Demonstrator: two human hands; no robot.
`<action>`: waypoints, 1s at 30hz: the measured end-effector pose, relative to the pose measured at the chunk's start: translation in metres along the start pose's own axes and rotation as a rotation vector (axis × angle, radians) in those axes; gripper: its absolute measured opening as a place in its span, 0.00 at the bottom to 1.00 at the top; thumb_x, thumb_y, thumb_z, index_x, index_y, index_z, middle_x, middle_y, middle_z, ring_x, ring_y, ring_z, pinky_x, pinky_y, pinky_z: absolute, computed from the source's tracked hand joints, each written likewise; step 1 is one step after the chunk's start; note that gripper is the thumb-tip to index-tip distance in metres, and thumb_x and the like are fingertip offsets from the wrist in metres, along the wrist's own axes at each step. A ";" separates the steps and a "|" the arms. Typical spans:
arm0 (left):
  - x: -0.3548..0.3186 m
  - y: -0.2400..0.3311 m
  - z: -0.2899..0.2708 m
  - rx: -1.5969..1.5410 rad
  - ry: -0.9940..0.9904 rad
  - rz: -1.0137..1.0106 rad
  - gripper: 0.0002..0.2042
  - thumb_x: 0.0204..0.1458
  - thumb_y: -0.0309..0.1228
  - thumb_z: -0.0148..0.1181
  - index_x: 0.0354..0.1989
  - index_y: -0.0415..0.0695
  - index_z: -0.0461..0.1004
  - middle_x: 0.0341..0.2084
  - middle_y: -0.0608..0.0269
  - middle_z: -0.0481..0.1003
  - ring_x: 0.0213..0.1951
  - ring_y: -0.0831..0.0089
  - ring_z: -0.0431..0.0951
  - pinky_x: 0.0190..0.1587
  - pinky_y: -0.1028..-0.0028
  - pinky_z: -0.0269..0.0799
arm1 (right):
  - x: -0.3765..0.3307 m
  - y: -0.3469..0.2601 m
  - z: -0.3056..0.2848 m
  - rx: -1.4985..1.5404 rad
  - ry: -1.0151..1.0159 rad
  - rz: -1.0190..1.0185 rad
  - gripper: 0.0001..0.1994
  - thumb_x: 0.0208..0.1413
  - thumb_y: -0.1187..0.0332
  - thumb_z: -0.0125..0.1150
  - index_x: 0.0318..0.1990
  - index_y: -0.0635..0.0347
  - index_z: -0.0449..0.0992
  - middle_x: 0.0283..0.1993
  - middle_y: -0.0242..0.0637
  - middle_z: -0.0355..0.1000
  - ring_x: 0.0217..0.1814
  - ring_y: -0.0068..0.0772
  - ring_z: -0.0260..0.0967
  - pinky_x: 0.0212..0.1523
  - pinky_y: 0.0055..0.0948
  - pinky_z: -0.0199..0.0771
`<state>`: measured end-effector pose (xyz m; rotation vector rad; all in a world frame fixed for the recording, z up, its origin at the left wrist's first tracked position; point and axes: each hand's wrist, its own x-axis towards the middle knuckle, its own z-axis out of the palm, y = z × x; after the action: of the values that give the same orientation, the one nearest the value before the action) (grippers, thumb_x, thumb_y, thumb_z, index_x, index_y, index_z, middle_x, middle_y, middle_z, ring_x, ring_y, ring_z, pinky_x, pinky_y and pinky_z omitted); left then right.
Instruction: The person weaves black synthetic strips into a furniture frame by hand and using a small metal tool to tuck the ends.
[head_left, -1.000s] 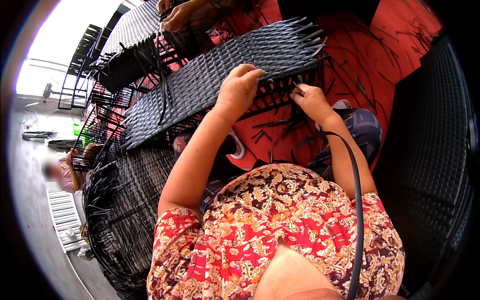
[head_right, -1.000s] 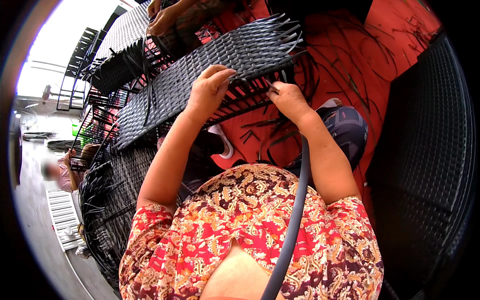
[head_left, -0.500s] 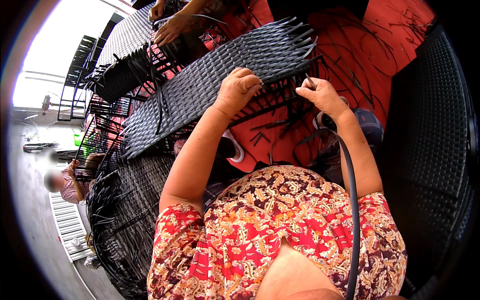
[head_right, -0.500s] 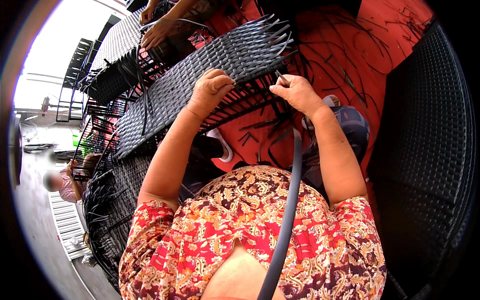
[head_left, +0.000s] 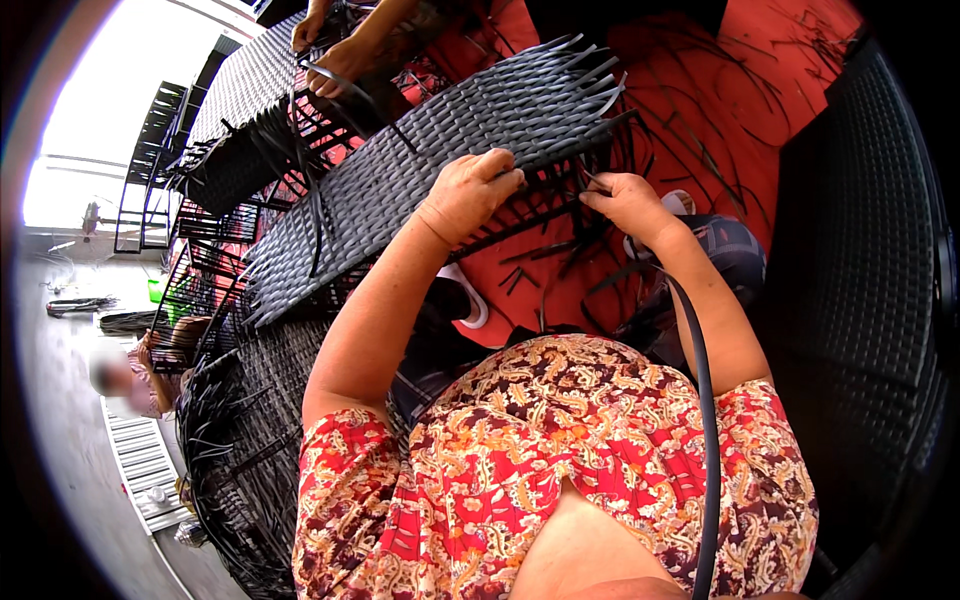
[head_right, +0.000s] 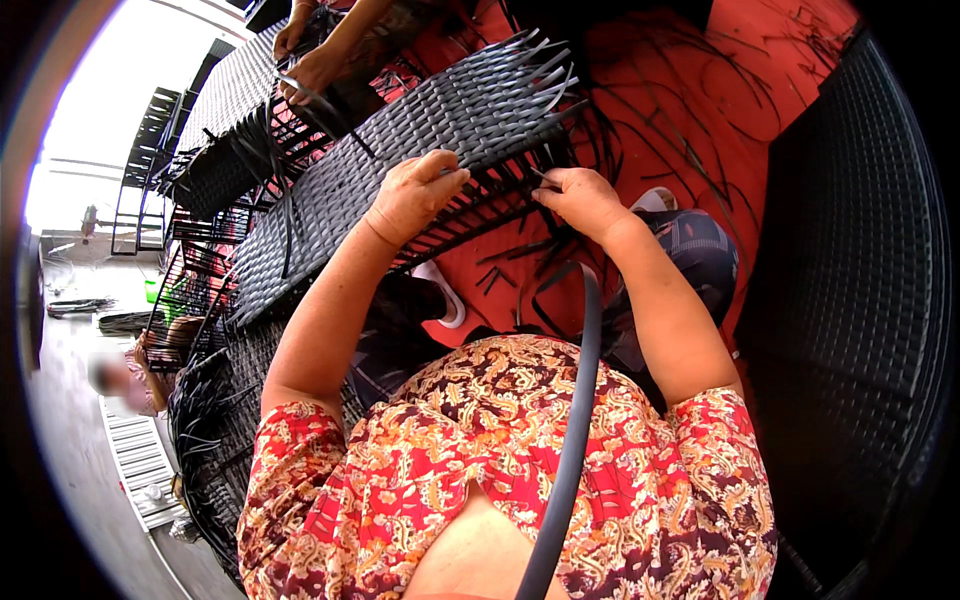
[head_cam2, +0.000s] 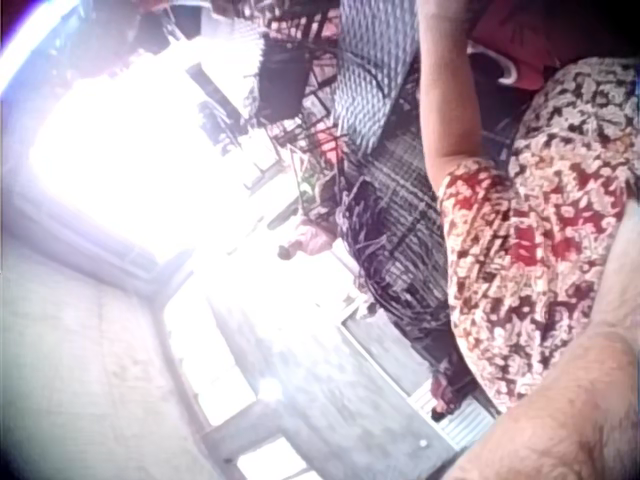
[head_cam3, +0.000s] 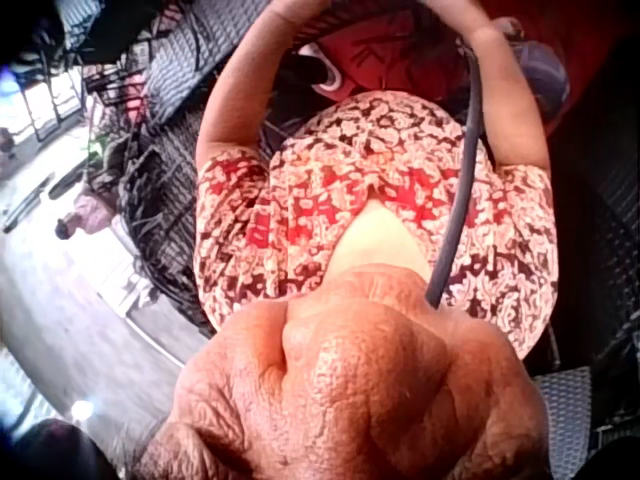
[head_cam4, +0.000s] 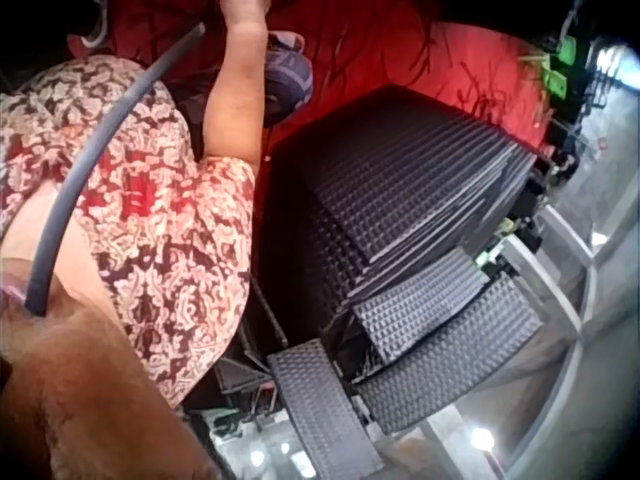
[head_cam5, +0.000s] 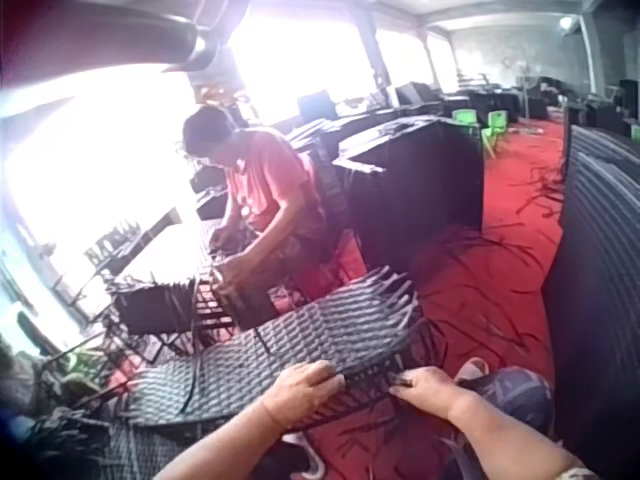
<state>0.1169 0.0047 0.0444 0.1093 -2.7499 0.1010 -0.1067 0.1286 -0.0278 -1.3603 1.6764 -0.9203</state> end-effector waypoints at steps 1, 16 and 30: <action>-0.001 0.000 0.001 0.014 -0.039 -0.008 0.16 0.38 0.24 0.57 0.39 0.46 0.74 0.34 0.63 0.69 0.28 0.66 0.74 0.29 0.71 0.72 | 0.000 0.001 0.003 -0.098 0.018 -0.006 0.10 0.52 0.61 0.58 0.34 0.56 0.77 0.28 0.37 0.74 0.32 0.41 0.70 0.36 0.35 0.68; 0.008 0.000 0.003 0.029 -0.141 0.016 0.14 0.41 0.26 0.56 0.40 0.48 0.73 0.29 0.62 0.66 0.26 0.65 0.74 0.27 0.70 0.72 | -0.001 0.006 0.027 -0.289 0.133 -0.109 0.11 0.55 0.66 0.50 0.43 0.55 0.74 0.41 0.45 0.73 0.44 0.49 0.69 0.44 0.39 0.68; 0.022 0.004 -0.007 -0.301 -0.272 -0.315 0.08 0.47 0.29 0.55 0.23 0.37 0.70 0.40 0.59 0.67 0.33 0.63 0.72 0.36 0.71 0.69 | 0.011 0.006 0.022 -0.208 0.060 -0.051 0.14 0.52 0.61 0.48 0.39 0.58 0.75 0.40 0.48 0.72 0.45 0.51 0.68 0.46 0.42 0.68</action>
<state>0.0985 0.0077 0.0587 0.5020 -2.9342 -0.4417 -0.0903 0.1178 -0.0441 -1.5322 1.8315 -0.8408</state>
